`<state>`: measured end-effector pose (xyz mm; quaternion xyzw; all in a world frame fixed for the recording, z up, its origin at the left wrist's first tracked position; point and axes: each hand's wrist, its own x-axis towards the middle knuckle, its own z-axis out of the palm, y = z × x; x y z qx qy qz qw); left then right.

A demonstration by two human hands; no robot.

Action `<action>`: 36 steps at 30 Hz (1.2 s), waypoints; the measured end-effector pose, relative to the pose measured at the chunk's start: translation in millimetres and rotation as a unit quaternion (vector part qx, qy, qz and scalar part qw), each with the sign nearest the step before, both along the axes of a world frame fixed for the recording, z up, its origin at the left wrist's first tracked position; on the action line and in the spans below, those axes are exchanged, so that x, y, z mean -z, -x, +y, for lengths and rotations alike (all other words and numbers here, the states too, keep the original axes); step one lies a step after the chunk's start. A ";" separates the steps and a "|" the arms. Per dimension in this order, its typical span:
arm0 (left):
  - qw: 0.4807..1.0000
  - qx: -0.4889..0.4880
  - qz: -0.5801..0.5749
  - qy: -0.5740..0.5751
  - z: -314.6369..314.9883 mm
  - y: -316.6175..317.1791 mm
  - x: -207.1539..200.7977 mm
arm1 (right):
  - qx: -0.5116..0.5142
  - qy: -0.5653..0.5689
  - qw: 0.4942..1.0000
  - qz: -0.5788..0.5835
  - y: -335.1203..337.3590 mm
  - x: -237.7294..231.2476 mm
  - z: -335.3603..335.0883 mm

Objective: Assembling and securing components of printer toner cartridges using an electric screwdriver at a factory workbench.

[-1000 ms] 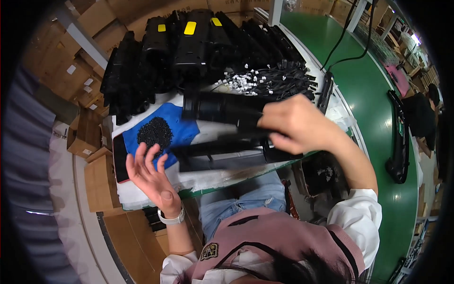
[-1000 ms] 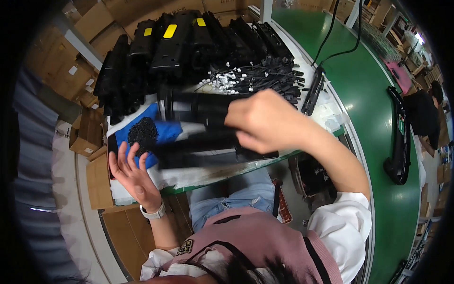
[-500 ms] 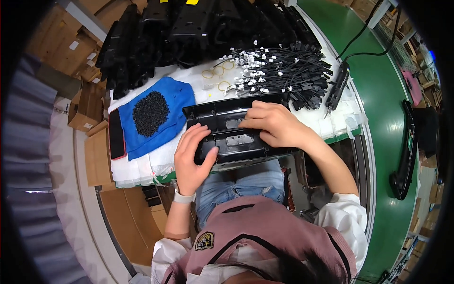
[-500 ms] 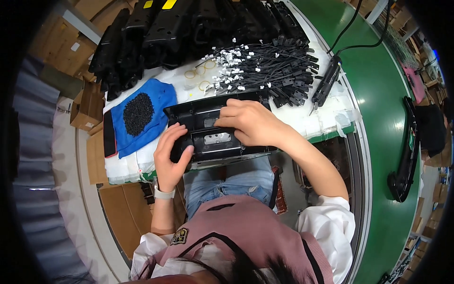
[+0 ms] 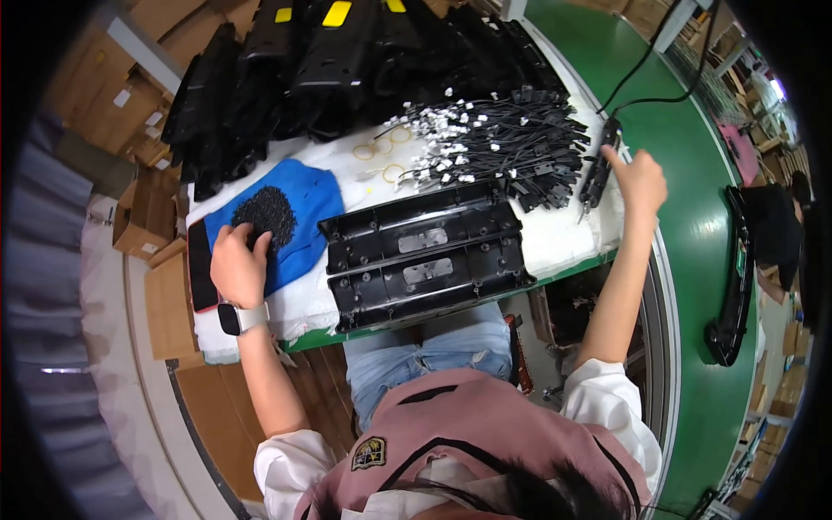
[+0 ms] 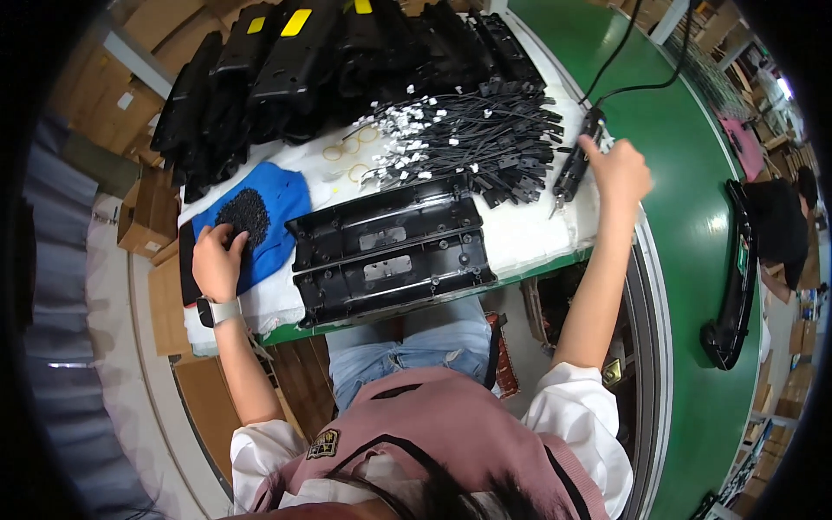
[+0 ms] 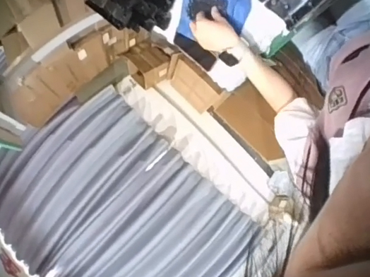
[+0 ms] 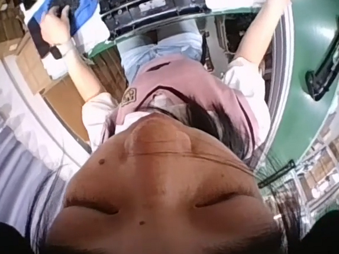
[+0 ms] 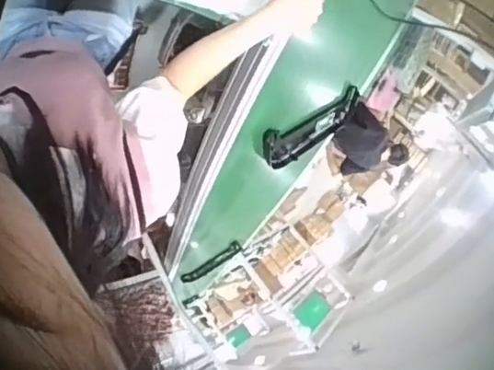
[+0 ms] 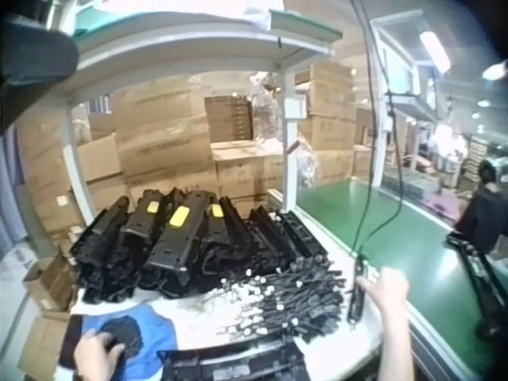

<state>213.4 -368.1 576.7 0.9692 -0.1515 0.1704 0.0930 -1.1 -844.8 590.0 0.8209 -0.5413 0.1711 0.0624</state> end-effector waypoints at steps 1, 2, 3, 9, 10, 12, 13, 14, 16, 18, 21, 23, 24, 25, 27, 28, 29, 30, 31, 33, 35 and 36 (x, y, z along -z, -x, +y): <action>1.000 0.019 -0.021 -0.010 2.4 -6.5 2.2 | 0.000 -0.052 0.998 -0.022 -2.1 8.6 -8.8; 0.998 0.039 -0.043 -0.018 3.3 -9.9 5.6 | 0.000 -0.103 0.994 -0.045 -4.2 20.1 -19.2; 0.999 0.036 -0.038 0.004 1.4 -11.1 8.4 | -0.018 -0.152 0.984 -0.089 -2.7 35.6 -38.1; 0.991 0.035 -0.102 0.075 -5.4 -7.2 15.3 | -0.062 -0.210 0.957 -0.192 -5.1 43.9 -54.4; 0.987 0.033 -0.114 0.106 -6.6 -7.4 14.7 | -0.060 -0.207 0.958 -0.191 -0.1 48.7 -60.4; 0.984 0.034 -0.119 0.127 -2.7 -9.7 14.6 | -0.085 -0.349 0.838 -0.410 6.1 54.2 -69.0; 0.975 0.048 -0.099 0.191 0.3 -9.1 13.6 | -0.102 -0.412 0.773 -0.472 8.1 47.3 -58.3; 0.961 0.068 -0.077 0.257 -0.1 -9.6 14.4 | -0.101 -0.408 0.774 -0.473 10.7 43.4 -51.0; 0.937 0.071 0.021 0.341 -2.9 -4.0 16.8 | -0.151 -0.434 0.567 -0.684 15.1 36.8 -34.5; 0.814 0.137 0.146 0.545 -16.8 16.1 7.9 | -0.261 -0.457 0.501 -0.687 24.6 11.7 2.7; 0.775 0.185 0.243 0.554 -44.0 67.4 -17.1 | -0.370 -0.442 0.453 -0.680 31.5 -26.3 58.2; 0.733 0.228 0.318 0.557 -69.8 101.4 -27.0 | -0.458 -0.461 0.372 -0.663 36.8 -47.8 93.9; 0.705 0.252 0.363 0.555 -83.5 116.4 -26.1 | -0.505 -0.480 0.312 -0.646 39.2 -50.3 106.4; 0.686 0.269 0.409 0.539 -92.7 129.7 -26.2 | -0.531 -0.464 0.278 -0.652 38.1 -53.4 121.4; 0.668 0.310 0.458 0.497 -110.4 150.2 -27.0 | -0.575 -0.421 0.200 -0.672 32.4 -52.9 146.6; 0.661 0.357 0.454 0.479 -119.0 156.0 -30.8 | -0.592 -0.391 0.161 -0.686 30.9 -51.9 155.3; 0.652 0.369 0.446 0.490 -124.4 161.8 -30.5 | -0.586 -0.363 0.160 -0.706 30.8 -51.1 162.2; 0.642 0.381 0.438 0.501 -128.0 166.6 -30.2 | -0.597 -0.343 0.132 -0.713 30.4 -50.1 163.8; 0.634 0.376 0.437 0.516 -128.3 168.4 -29.6 | -0.604 -0.350 0.122 -0.706 34.0 -45.9 162.8; 0.631 0.377 0.438 0.518 -126.1 166.2 -25.5 | -0.609 -0.355 0.111 -0.700 40.5 -41.1 160.7; 0.627 0.377 0.440 0.521 -124.0 166.2 -24.5 | -0.599 -0.373 0.097 -0.702 45.0 -40.5 160.9; 0.626 0.368 0.452 0.517 -123.7 166.4 -25.4 | -0.598 -0.372 0.096 -0.703 44.7 -40.8 161.9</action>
